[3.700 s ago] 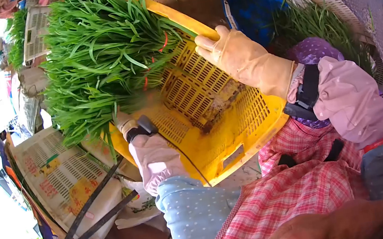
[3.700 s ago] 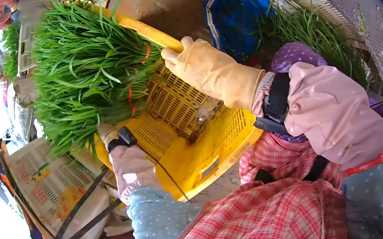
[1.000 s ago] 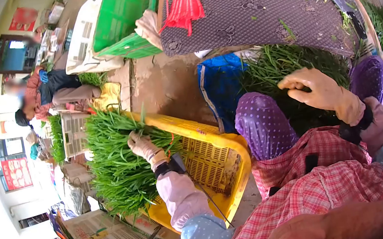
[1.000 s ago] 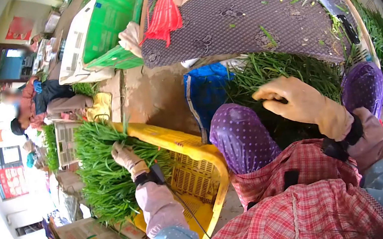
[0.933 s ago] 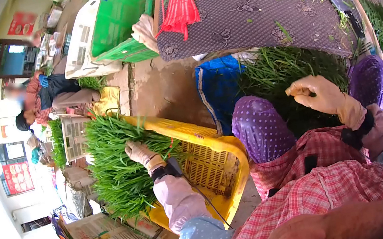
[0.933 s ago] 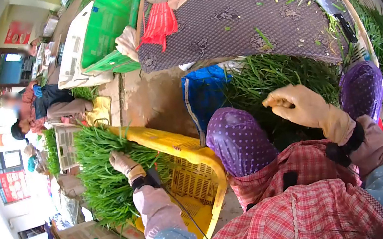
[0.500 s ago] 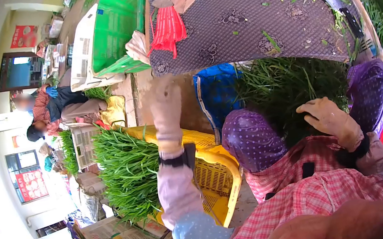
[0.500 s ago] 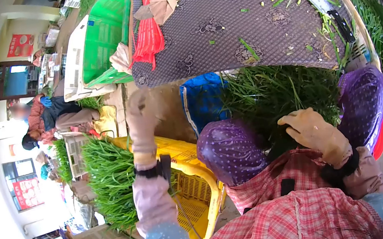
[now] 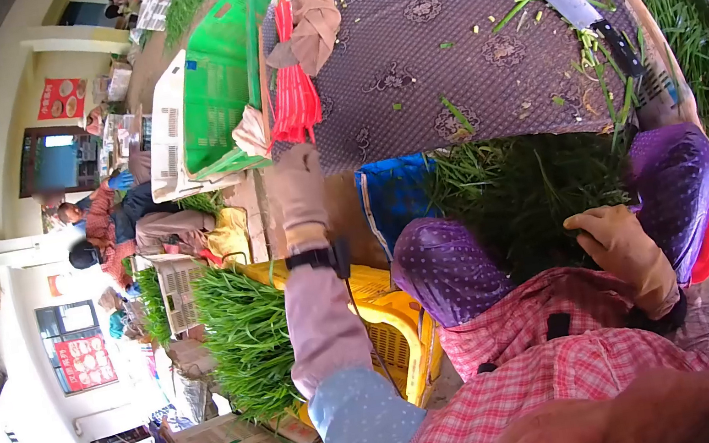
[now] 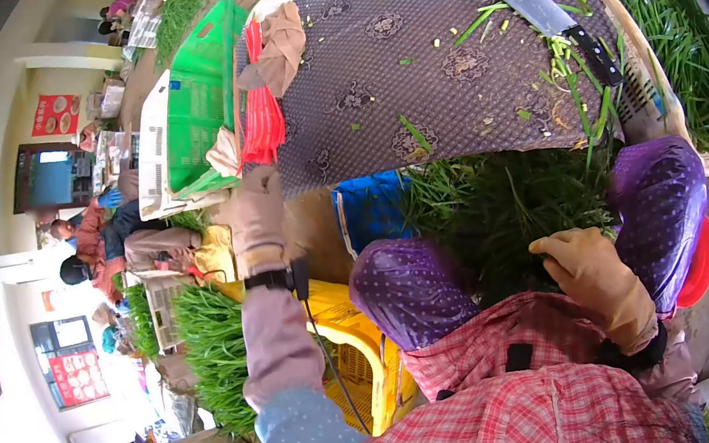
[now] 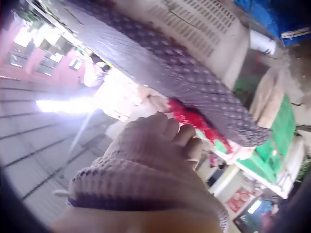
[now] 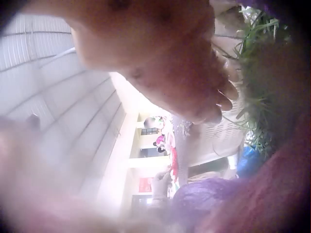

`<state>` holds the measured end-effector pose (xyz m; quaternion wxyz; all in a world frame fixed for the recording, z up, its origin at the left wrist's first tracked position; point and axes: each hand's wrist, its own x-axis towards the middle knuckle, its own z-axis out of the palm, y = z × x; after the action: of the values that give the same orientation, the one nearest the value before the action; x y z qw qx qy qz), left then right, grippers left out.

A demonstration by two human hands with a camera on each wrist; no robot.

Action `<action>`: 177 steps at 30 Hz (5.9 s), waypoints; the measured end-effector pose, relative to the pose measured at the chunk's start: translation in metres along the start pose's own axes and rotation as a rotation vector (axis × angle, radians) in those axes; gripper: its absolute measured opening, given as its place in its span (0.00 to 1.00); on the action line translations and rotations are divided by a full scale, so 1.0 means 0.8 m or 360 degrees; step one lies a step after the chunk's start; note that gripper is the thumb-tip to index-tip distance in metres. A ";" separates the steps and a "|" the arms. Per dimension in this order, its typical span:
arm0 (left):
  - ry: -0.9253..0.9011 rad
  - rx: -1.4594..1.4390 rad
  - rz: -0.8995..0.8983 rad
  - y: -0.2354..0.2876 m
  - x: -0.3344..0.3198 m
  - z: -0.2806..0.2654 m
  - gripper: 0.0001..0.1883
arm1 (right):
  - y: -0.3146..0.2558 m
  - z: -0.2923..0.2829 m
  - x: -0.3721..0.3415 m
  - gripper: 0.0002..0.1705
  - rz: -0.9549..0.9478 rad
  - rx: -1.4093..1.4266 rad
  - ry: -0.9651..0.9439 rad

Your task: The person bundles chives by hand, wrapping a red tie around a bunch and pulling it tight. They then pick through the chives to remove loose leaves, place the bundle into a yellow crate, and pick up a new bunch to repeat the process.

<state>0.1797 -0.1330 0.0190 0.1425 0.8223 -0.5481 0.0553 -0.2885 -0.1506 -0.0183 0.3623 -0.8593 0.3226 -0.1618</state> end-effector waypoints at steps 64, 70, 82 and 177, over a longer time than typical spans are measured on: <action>0.0010 -0.0076 0.0858 0.303 0.049 0.143 0.07 | 0.487 -0.307 -0.026 0.45 0.1938 0.0043 0.0119; 0.0038 -0.0049 0.0828 0.304 0.050 0.145 0.07 | 0.489 -0.271 -0.029 0.45 0.1791 -0.0031 0.0497; 0.0043 0.0017 0.0818 0.304 0.048 0.141 0.08 | 0.356 -0.312 0.014 0.28 0.1482 -0.0479 -0.0535; -0.0891 -0.2030 0.0590 0.399 -0.018 -0.084 0.35 | -0.089 -0.244 0.147 0.21 -0.0369 0.1301 0.0704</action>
<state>-0.1144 -0.2145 0.1348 0.4374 0.4557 -0.6202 -0.4652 -0.2702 -0.2928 0.1727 0.5728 -0.6217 0.2039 -0.4938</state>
